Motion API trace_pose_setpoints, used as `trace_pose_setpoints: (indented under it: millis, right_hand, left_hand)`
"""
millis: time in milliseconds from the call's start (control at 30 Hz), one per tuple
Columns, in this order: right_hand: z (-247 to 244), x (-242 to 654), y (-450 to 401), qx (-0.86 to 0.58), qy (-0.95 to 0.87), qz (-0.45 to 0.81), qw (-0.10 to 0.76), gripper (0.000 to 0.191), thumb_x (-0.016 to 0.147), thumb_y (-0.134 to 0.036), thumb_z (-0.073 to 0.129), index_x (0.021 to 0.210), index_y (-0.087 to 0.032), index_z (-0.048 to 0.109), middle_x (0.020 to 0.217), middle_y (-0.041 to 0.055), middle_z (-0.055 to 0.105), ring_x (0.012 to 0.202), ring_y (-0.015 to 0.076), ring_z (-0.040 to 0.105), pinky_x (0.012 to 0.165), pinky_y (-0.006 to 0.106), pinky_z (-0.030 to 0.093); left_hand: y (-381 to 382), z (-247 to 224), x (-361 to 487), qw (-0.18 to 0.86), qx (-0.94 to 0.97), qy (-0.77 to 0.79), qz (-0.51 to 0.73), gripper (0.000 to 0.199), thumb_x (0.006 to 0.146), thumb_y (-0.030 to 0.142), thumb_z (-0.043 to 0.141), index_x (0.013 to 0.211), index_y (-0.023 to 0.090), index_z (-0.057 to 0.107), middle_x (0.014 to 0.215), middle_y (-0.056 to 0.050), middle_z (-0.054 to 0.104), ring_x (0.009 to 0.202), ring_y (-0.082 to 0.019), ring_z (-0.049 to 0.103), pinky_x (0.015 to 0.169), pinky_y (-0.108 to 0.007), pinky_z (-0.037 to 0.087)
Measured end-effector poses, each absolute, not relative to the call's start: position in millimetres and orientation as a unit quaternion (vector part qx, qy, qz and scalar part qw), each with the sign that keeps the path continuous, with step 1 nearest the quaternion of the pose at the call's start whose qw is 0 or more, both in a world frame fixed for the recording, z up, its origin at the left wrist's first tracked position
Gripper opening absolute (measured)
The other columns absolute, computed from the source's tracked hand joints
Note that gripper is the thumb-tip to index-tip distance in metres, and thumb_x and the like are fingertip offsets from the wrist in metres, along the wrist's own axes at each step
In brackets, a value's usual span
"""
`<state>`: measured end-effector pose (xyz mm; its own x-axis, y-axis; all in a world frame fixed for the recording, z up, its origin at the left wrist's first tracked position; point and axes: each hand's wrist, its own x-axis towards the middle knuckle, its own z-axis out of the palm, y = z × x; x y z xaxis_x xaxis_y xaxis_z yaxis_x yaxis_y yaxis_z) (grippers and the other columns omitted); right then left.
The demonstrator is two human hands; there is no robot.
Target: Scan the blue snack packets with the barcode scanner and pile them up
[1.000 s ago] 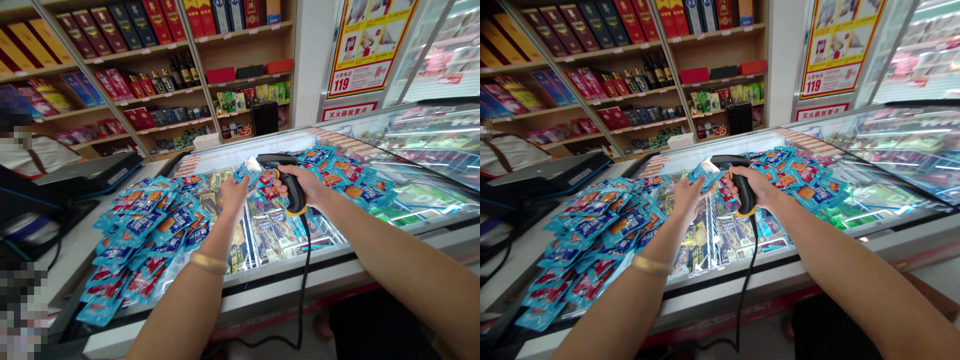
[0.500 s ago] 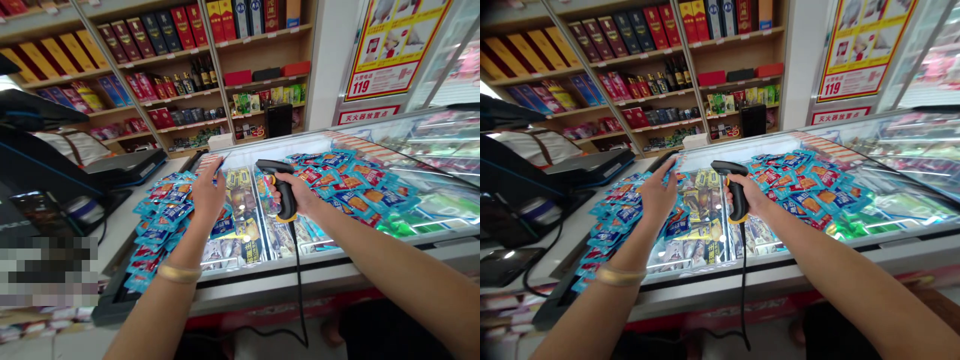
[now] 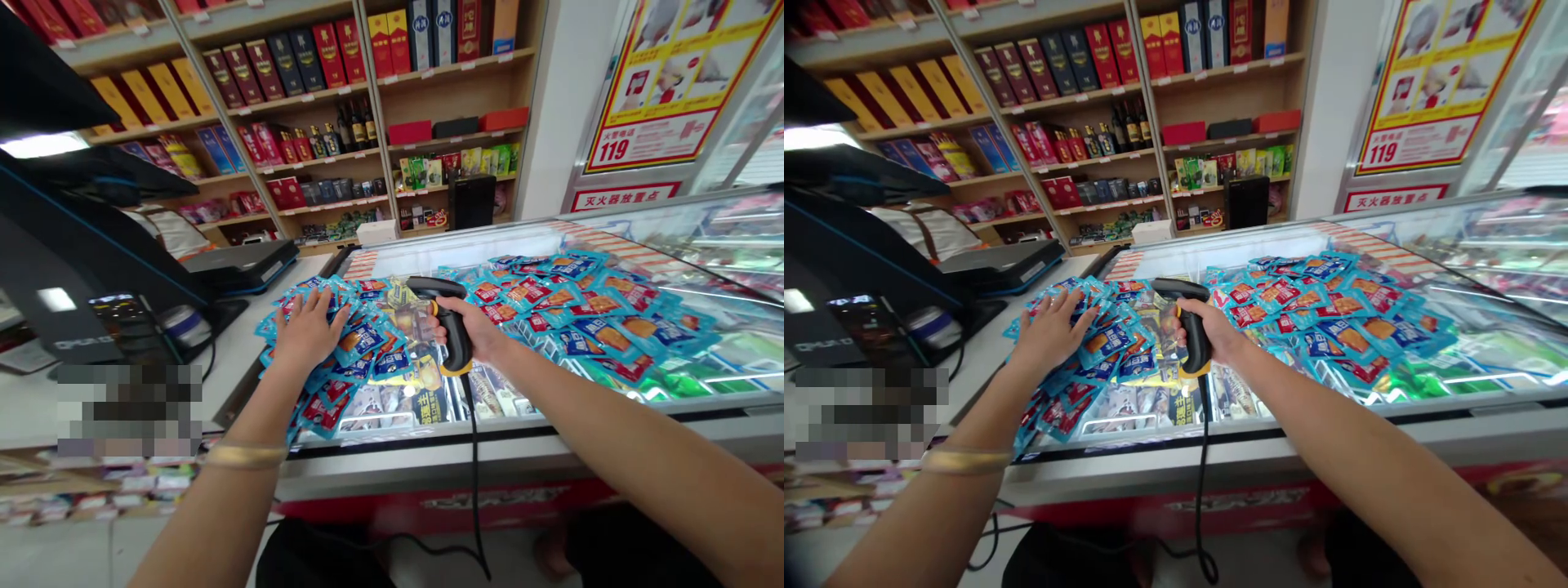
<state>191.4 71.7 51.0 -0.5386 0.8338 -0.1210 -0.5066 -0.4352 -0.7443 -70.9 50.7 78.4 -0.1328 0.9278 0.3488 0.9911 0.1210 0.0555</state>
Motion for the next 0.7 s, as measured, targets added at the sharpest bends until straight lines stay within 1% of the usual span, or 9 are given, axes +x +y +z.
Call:
trace_pose_setpoints:
  millis: [100,167,233,300,400,500,633,700]
  right_hand:
    - [54,201,75,-0.246,-0.335,0.808,0.418,0.017,0.08,-0.03,0.066,0.077,-0.016,0.057,0.059,-0.0017,0.054,0.046,0.008,0.046,0.044,0.019,0.042]
    - [57,213,77,-0.248,-0.344,0.8,0.424,0.016,0.081,-0.029,0.065,0.078,-0.016,0.057,0.06,-0.0016,0.053,0.046,0.008,0.045,0.044,0.019,0.042]
    - [58,230,80,-0.259,-0.351,0.785,0.439,0.015,0.081,-0.029,0.064,0.078,-0.016,0.057,0.06,-0.0013,0.053,0.046,0.0082,0.045,0.043,0.019,0.041]
    - [58,252,83,-0.273,-0.357,0.765,0.461,0.015,0.08,-0.03,0.064,0.078,-0.017,0.057,0.06,-0.0011,0.053,0.046,0.0084,0.044,0.043,0.019,0.041]
    - [55,287,87,-0.283,-0.378,0.737,0.484,0.016,0.08,-0.031,0.065,0.08,-0.018,0.056,0.061,-0.0006,0.052,0.048,0.0091,0.044,0.043,0.019,0.041]
    - [54,316,88,-0.3,-0.375,0.717,0.506,0.015,0.08,-0.03,0.065,0.08,-0.018,0.055,0.061,-0.0004,0.052,0.047,0.0092,0.043,0.043,0.02,0.041]
    - [58,331,86,-0.305,-0.334,0.718,0.529,0.014,0.081,-0.029,0.063,0.079,-0.018,0.054,0.062,-0.0001,0.051,0.046,0.0088,0.041,0.042,0.019,0.04]
    - [61,330,86,-0.301,-0.317,0.72,0.539,0.014,0.082,-0.029,0.061,0.079,-0.018,0.054,0.061,-0.0003,0.05,0.047,0.0089,0.041,0.042,0.019,0.04]
  left_hand:
    - [48,81,-54,0.153,-0.648,-0.718,-0.201,0.063,0.095,0.049,0.037,0.149,0.017,0.042,0.157,-0.016,0.038,0.149,-0.039,0.026,0.118,-0.065,0.018]
    - [47,80,-35,0.159,-0.664,-0.69,-0.24,0.061,0.095,0.045,0.039,0.149,0.017,0.042,0.158,-0.015,0.038,0.149,-0.037,0.026,0.119,-0.063,0.017]
    - [50,77,-8,0.139,-0.696,-0.652,-0.266,0.058,0.094,0.043,0.044,0.147,0.018,0.044,0.156,-0.015,0.041,0.148,-0.035,0.03,0.12,-0.06,0.019]
    - [56,71,22,0.096,-0.734,-0.614,-0.274,0.057,0.093,0.041,0.048,0.144,0.016,0.046,0.152,-0.016,0.046,0.144,-0.032,0.038,0.119,-0.056,0.025]
    - [66,60,70,0.017,-0.781,-0.569,-0.257,0.059,0.091,0.04,0.054,0.143,0.011,0.047,0.148,-0.02,0.05,0.139,-0.031,0.045,0.116,-0.048,0.034]
    - [75,50,111,-0.033,-0.82,-0.529,-0.215,0.057,0.09,0.04,0.058,0.14,0.012,0.05,0.144,-0.019,0.054,0.135,-0.03,0.05,0.112,-0.043,0.04]
    - [85,42,144,-0.041,-0.836,-0.521,-0.169,0.059,0.089,0.04,0.061,0.139,0.011,0.049,0.141,-0.02,0.055,0.125,-0.031,0.059,0.103,-0.041,0.048]
    - [88,40,150,-0.028,-0.834,-0.53,-0.153,0.055,0.089,0.038,0.061,0.137,0.012,0.051,0.135,-0.02,0.06,0.117,-0.031,0.064,0.097,-0.04,0.051]
